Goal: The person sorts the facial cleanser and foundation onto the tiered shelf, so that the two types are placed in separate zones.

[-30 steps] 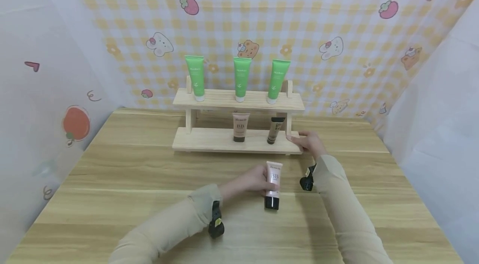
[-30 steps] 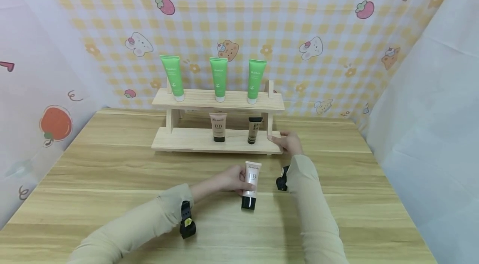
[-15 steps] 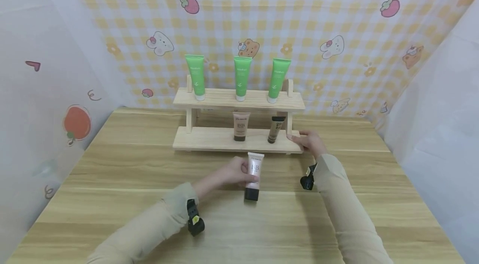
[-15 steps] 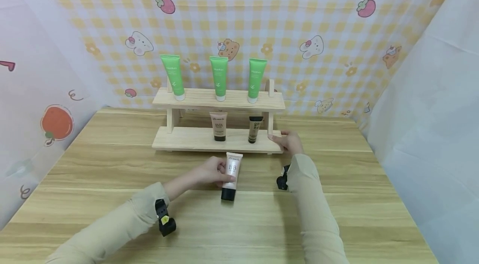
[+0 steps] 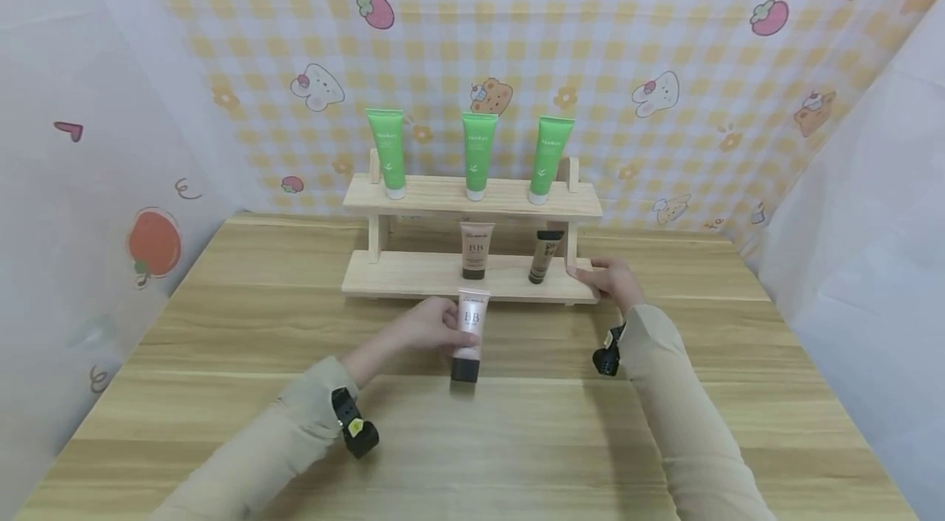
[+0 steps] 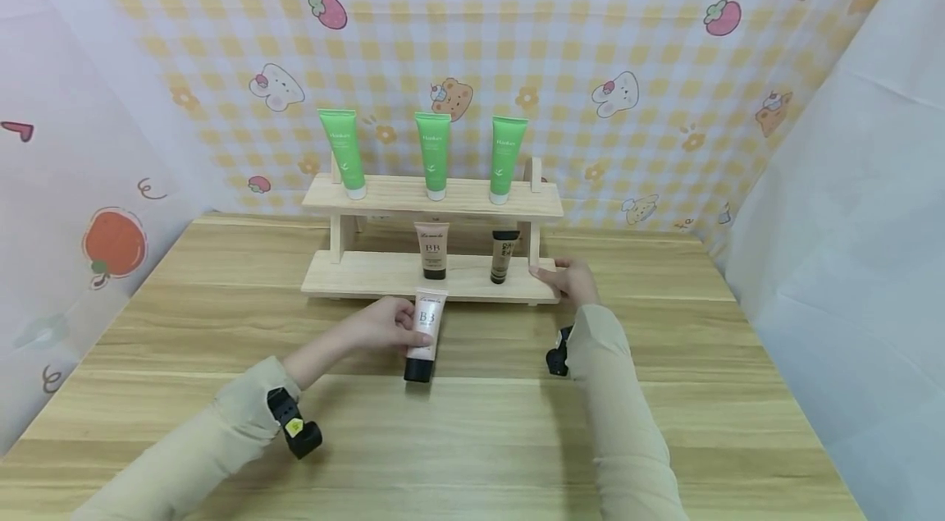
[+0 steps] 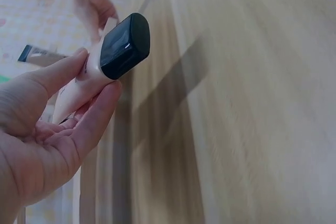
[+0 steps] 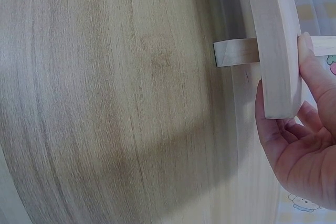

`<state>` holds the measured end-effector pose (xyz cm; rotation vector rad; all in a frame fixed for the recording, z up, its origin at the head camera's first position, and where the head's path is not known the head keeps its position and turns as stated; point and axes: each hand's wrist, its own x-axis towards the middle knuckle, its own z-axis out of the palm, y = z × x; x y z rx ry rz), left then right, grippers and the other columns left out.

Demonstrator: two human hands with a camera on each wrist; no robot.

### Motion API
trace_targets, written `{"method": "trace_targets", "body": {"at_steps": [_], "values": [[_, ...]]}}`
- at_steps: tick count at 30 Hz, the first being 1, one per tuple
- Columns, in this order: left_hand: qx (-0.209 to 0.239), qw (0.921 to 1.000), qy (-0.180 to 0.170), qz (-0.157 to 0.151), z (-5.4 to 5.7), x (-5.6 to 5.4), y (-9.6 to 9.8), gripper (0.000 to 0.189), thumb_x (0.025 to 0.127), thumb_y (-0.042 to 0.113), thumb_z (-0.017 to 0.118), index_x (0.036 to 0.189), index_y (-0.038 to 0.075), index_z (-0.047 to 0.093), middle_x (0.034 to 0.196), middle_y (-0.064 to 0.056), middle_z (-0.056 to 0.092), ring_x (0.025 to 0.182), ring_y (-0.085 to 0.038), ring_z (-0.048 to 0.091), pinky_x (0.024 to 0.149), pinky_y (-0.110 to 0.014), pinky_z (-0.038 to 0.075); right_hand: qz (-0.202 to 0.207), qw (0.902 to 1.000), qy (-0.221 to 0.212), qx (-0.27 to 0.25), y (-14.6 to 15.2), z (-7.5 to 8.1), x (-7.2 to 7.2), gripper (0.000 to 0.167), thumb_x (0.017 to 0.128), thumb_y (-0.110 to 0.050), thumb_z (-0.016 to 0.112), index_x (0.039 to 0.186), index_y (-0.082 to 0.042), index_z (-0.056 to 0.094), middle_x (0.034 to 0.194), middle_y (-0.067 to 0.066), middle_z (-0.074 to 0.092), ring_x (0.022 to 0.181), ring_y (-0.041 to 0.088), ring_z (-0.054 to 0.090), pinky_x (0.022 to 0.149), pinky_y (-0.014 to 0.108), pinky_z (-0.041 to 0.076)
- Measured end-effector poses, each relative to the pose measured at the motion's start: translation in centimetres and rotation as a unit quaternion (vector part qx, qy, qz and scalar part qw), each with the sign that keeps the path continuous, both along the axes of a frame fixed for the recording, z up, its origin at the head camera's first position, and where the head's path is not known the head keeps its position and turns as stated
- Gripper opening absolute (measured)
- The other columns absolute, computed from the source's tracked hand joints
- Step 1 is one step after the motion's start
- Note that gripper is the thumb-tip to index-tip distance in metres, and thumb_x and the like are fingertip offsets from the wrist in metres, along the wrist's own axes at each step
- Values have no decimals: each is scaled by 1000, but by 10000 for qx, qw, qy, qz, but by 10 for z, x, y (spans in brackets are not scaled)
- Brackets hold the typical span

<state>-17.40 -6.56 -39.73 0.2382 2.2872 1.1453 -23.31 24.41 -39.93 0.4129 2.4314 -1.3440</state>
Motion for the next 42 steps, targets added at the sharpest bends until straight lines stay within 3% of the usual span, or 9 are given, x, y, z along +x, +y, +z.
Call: {"method": "trace_targets", "body": {"at_steps": [7, 10, 15, 20, 26, 36, 42], "values": [[-198, 9996, 178, -9, 9, -6, -21, 43, 76, 32, 73, 104, 2, 59, 86, -7, 66, 77, -16, 62, 69, -28, 53, 10, 10000, -39, -50, 2, 4, 1, 76, 84, -37, 64, 139, 4, 30, 51, -11, 37, 50, 4, 36, 55, 19, 39], [-322, 9986, 408, -4, 11, -9, -31, 43, 76, 33, 72, 101, 1, 59, 88, -9, 66, 79, -17, 61, 70, -29, 52, 4, 10000, -34, -64, 1, 4, 3, 78, 83, -38, 64, 139, 4, 30, 58, -11, 42, 53, 5, 39, 57, 19, 41], [-318, 9979, 500, 256, 14, -14, -44, 43, 77, 32, 71, 101, -2, 58, 89, -12, 66, 79, -18, 61, 69, -28, 52, -26, 9999, 33, -161, -1, 3, 7, 73, 84, -35, 64, 137, 5, 34, 64, -11, 45, 56, 3, 41, 57, 17, 41], [-312, 9964, 670, 422, 22, -19, -51, 43, 78, 30, 71, 101, -4, 57, 92, -15, 65, 79, -20, 61, 69, -29, 53, -54, 9998, 1, -182, -1, 2, 7, 74, 84, -35, 64, 138, 5, 32, 52, -12, 38, 49, 2, 36, 53, 17, 38], [-341, 9944, 868, 504, 29, -26, -60, 44, 79, 29, 70, 104, -4, 58, 95, -17, 65, 84, -21, 62, 72, -30, 53, -22, 9999, -41, -124, 0, 1, 5, 80, 84, -39, 63, 140, 6, 27, 52, -12, 38, 50, 3, 37, 54, 18, 38], [-275, 9885, 1311, 704, 39, -36, -74, 36, 81, 22, 69, 100, -7, 59, 97, -20, 62, 80, -22, 60, 64, -24, 52, -69, 9999, -143, -43, -2, 1, 4, 78, 84, -39, 63, 139, 4, 29, 53, -12, 39, 50, 2, 37, 54, 17, 38], [-219, 9869, 1476, 606, 43, -44, -81, 34, 82, 19, 67, 103, -6, 59, 100, -21, 61, 88, -26, 59, 72, -28, 51, -122, 9998, -137, -76, -2, 3, 4, 75, 84, -37, 64, 138, 3, 32, 55, -11, 41, 52, 3, 38, 53, 17, 38]]}}
